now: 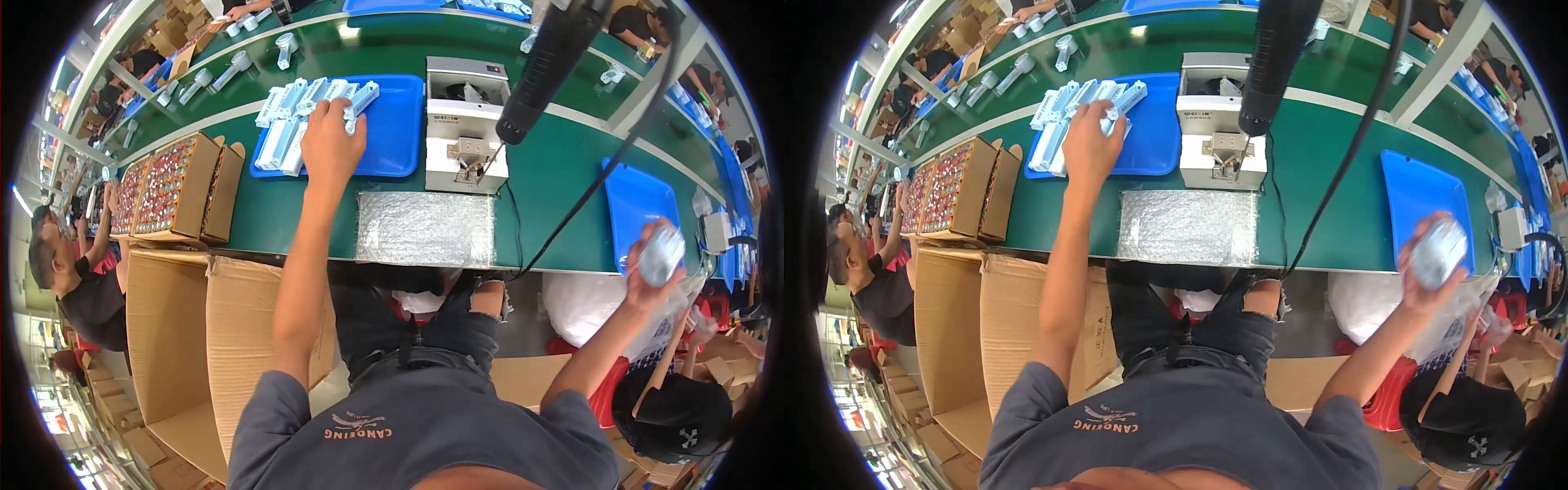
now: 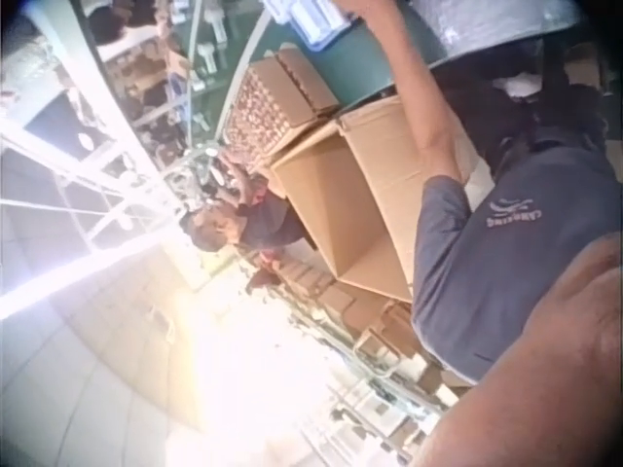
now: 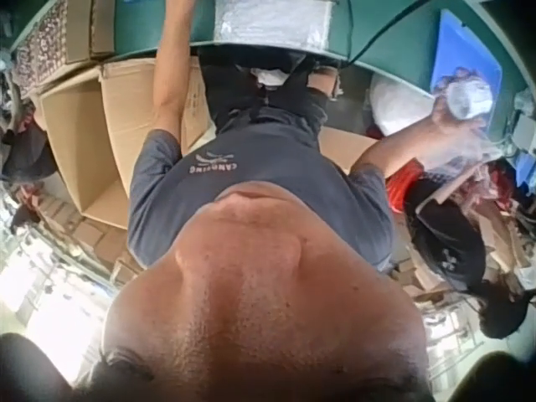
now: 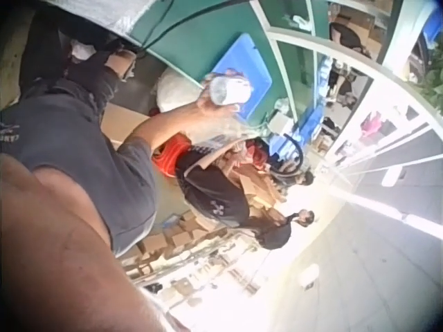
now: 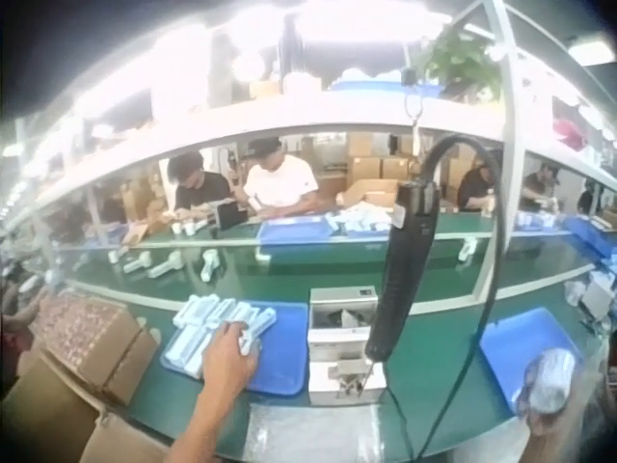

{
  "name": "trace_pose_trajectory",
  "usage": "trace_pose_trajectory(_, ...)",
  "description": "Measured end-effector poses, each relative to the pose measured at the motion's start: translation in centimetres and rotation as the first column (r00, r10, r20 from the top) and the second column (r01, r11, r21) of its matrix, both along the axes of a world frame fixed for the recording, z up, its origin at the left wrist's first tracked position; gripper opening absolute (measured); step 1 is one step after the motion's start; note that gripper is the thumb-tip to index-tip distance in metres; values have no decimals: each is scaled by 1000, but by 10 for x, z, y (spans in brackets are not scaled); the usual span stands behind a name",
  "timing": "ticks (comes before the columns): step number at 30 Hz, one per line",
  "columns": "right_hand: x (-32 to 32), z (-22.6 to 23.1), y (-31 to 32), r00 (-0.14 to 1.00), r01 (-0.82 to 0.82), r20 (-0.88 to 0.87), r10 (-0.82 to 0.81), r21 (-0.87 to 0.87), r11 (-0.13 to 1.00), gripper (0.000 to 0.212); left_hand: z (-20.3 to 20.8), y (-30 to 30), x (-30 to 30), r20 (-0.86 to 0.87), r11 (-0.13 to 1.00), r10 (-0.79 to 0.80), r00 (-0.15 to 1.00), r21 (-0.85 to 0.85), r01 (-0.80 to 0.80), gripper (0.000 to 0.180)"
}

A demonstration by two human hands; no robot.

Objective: The person assembles portable fans by connecting the fan heads and handles by hand, fastens them using an electric screwdriver, and packs the assembled fans into a cardboard box.

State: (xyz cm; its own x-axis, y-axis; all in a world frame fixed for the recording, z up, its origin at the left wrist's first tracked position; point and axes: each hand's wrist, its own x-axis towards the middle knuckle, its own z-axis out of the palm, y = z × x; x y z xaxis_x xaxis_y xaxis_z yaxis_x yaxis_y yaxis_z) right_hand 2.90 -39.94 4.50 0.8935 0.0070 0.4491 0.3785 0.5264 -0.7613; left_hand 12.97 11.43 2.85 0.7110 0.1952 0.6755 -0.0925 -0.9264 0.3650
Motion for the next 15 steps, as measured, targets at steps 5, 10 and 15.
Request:
trace_pose_trajectory(5, -51, -22, 81, 866, -491, 27, 499, -132, 861, 95, -24, 14, 60, -174, 931, 235, 956, 324, -170, 34)
trace_pose_trajectory(10, -62, -38, 120, 771, -637, -196, 606, -251, 729, 87, 4, 17, 19, -139, 998, 42, 989, 54, -35, 29)
trace_pose_trajectory(15, -59, -49, 162, 811, -569, -275, 516, -170, 805, 76, 7, 23, 0, -91, 966, -155, 984, -223, 132, 22)
